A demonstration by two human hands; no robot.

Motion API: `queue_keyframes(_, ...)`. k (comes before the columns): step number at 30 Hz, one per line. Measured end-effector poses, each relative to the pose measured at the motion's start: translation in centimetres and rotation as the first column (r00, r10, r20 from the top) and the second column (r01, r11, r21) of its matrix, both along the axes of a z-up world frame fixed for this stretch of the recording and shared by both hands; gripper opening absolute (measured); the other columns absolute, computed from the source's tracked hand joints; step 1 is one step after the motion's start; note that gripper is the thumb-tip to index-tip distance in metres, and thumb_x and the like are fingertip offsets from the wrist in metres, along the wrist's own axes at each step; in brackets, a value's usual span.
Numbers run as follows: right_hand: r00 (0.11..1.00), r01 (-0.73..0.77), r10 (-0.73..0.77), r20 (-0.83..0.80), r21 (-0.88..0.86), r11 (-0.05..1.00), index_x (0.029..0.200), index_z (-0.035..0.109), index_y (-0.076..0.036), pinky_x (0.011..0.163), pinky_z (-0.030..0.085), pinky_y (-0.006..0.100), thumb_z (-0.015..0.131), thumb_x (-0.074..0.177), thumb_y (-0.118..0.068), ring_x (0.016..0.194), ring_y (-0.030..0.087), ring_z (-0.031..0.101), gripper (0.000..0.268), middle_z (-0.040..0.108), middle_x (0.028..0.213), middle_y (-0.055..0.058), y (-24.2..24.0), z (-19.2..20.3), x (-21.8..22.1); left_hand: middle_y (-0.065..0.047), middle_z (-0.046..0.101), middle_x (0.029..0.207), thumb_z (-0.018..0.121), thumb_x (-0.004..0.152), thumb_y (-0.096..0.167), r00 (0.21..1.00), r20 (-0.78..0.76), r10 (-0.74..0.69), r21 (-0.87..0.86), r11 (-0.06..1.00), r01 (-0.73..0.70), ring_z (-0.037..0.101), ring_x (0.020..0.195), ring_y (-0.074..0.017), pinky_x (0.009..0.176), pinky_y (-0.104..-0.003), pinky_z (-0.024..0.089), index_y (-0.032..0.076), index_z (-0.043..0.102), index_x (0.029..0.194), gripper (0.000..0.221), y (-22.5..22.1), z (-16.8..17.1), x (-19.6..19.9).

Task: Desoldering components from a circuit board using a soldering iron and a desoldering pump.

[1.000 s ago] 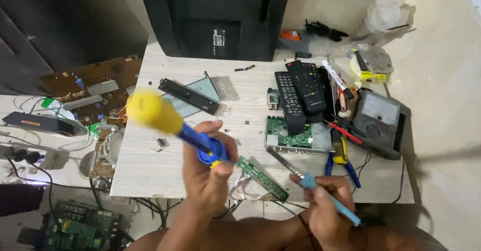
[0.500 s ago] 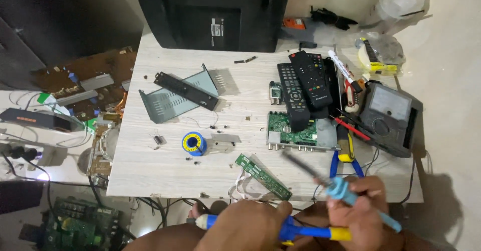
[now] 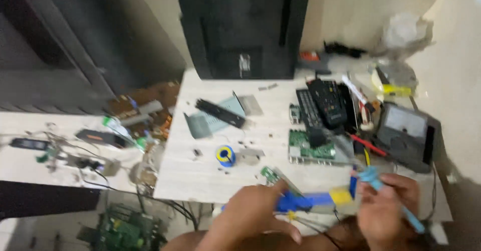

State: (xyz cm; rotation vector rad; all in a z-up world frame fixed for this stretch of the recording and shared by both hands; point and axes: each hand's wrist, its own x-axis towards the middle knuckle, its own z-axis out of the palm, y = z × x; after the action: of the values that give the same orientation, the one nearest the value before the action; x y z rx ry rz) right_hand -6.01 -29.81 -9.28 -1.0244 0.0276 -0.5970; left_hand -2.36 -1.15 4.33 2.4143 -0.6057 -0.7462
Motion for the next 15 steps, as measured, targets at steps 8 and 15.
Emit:
queue_keyframes(8,0.988,0.152,-0.148,0.048,-0.111,0.982,0.117,0.052,-0.002,0.090,0.058,0.043,0.055,0.101,-0.010,0.079,0.019,0.059,0.017,0.057,0.090,0.013,-1.3,-2.0,-0.8,-0.019,0.067,0.116,0.072,0.079,0.012,0.579,0.253,0.775,-0.315,0.632,-0.709,0.071,0.103,-0.0330,0.089,-0.046,0.058,0.005,0.043,0.134,0.063,11.2,-7.1,3.0)
queue_keyframes(15,0.978,-0.146,0.101,-0.185,-0.254,0.956,0.105,0.060,0.012,0.065,0.064,0.050,0.064,0.090,-0.013,0.070,0.035,0.070,0.030,0.075,0.098,0.043,-6.1,-11.0,2.2,-0.011,0.073,0.110,0.072,0.083,0.021,0.483,0.350,0.803,-0.056,0.533,-0.845,0.071,0.101,-0.0328,0.087,-0.045,0.057,0.015,0.053,0.135,0.056,9.5,-8.3,3.9)
